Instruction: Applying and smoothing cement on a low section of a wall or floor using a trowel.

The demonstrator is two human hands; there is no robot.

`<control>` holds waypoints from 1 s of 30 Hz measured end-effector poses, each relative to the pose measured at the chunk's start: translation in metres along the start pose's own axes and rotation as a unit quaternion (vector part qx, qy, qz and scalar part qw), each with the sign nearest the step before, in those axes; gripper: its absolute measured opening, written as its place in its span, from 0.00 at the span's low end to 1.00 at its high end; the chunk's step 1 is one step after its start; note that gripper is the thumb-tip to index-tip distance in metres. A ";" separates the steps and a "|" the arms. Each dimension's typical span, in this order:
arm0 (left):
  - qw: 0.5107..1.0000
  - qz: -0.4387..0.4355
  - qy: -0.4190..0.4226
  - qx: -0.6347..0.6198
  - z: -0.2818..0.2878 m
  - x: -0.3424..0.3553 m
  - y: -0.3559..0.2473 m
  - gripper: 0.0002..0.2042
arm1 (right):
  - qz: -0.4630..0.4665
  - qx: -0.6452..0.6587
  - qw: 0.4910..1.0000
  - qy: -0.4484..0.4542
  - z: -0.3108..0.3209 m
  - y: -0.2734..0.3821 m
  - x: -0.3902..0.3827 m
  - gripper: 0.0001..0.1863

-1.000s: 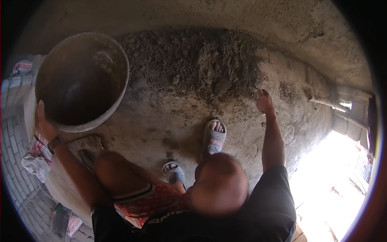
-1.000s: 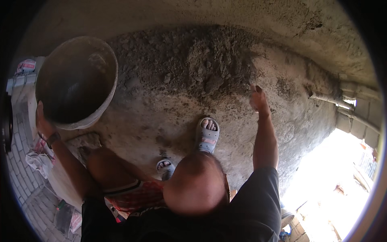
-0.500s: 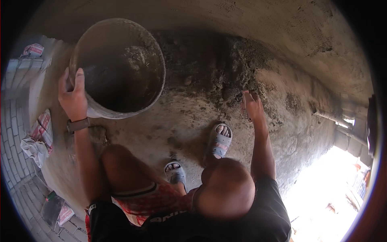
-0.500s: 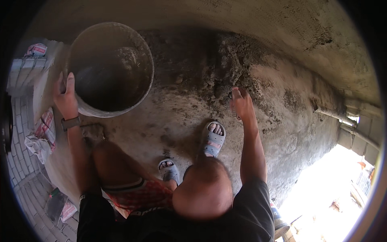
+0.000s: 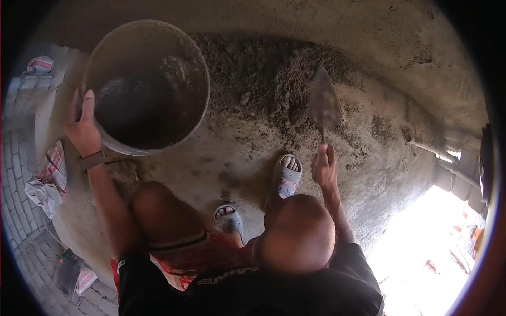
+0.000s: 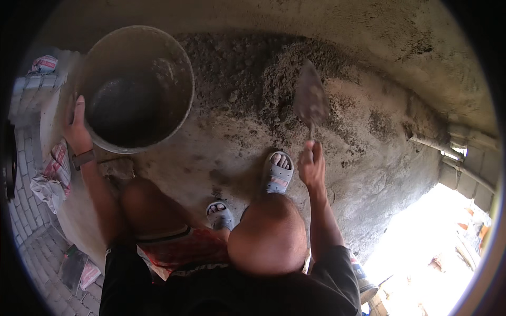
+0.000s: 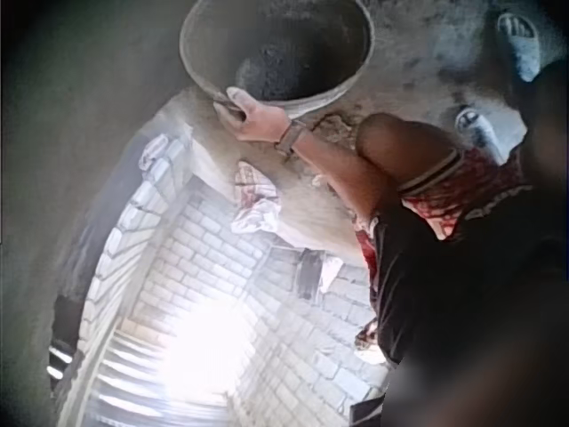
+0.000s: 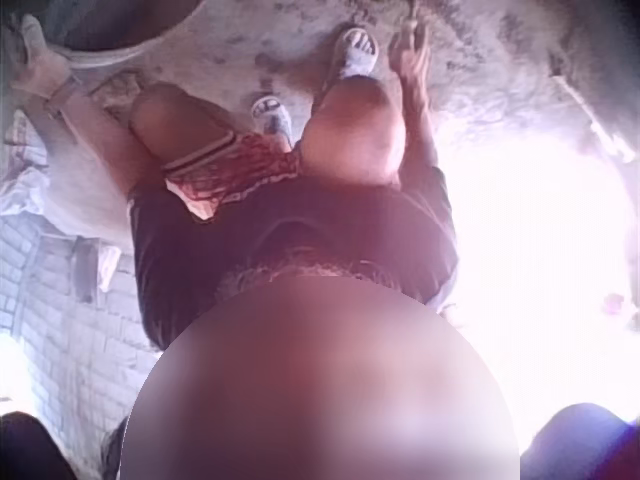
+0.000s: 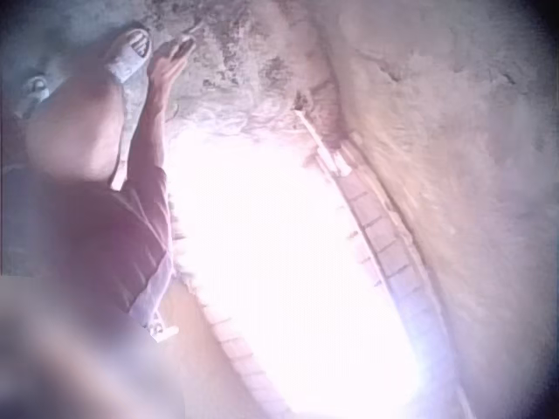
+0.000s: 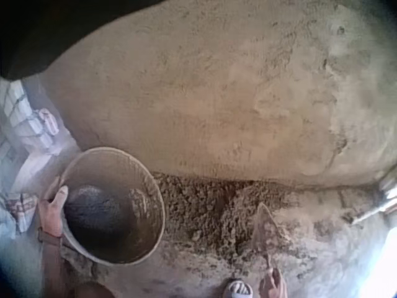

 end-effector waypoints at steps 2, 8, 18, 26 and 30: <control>0.999 -0.019 0.004 0.043 0.021 0.005 0.017 0.18 | -0.192 0.093 0.975 -0.060 0.028 -0.066 -0.048 0.17; 0.997 0.039 -0.055 0.042 0.039 0.002 0.019 0.16 | -0.152 -0.032 0.986 -0.053 -0.016 -0.115 -0.065 0.15; 0.994 -0.005 -0.047 0.096 -0.005 -0.011 -0.015 0.21 | -0.050 -0.020 0.998 0.045 -0.103 0.029 0.097 0.20; 0.993 -0.043 0.010 0.107 -0.054 -0.030 -0.047 0.24 | 0.090 -0.074 0.991 0.062 -0.062 0.058 0.070 0.20; 0.980 -0.109 0.034 0.163 -0.079 -0.043 -0.069 0.23 | 0.356 -0.231 0.904 0.044 -0.101 0.168 0.005 0.16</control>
Point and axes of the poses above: each hand's wrist, its own x-axis towards the middle knuckle, its own z-axis out of the back of the hand, y = z × x, the point moved 8 cm from there along x, towards the middle knuckle, and after that the axes turned 7 degrees about -x, right-handed, at the moved point
